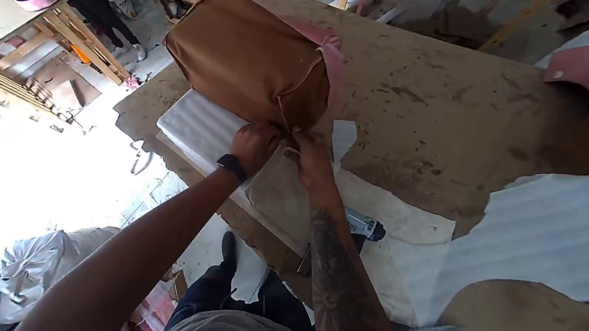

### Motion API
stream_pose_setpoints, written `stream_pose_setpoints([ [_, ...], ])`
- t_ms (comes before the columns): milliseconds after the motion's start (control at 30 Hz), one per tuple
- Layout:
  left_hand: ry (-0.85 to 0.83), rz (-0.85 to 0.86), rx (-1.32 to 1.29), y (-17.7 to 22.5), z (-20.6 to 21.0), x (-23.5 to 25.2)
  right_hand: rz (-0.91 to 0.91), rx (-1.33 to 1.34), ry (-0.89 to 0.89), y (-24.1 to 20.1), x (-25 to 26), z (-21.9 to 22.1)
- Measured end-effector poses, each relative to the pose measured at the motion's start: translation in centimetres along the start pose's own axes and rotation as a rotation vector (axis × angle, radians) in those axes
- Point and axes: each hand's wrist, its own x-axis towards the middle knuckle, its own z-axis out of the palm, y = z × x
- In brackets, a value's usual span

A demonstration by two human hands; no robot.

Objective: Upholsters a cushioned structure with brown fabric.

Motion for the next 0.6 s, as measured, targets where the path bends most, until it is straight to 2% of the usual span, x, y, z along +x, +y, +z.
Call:
stream_pose_setpoints([
  [67, 0.013, 0.013, 0.038, -0.1, 0.1, -0.3, 0.042, 0.029, -0.011, -0.3, -0.1, 0.2],
  [167, 0.048, 0.029, 0.124, 0.0, 0.1, 0.1, 0.005, -0.005, 0.012, -0.3, 0.3, 0.3],
  [333, 0.135, 0.127, 0.19, -0.3, 0.2, 0.3, -0.026, -0.098, 0.142, -0.5, 0.2, 1.8],
  [467, 0.017, 0.231, 0.219, -0.9, -0.8, 1.2, -0.001, -0.104, 0.093, -1.0, -0.2, 1.9],
  [600, -0.062, 0.224, 0.152, -0.6, -1.1, 1.0, 0.145, -0.184, 0.064, -1.3, 0.7, 0.2],
])
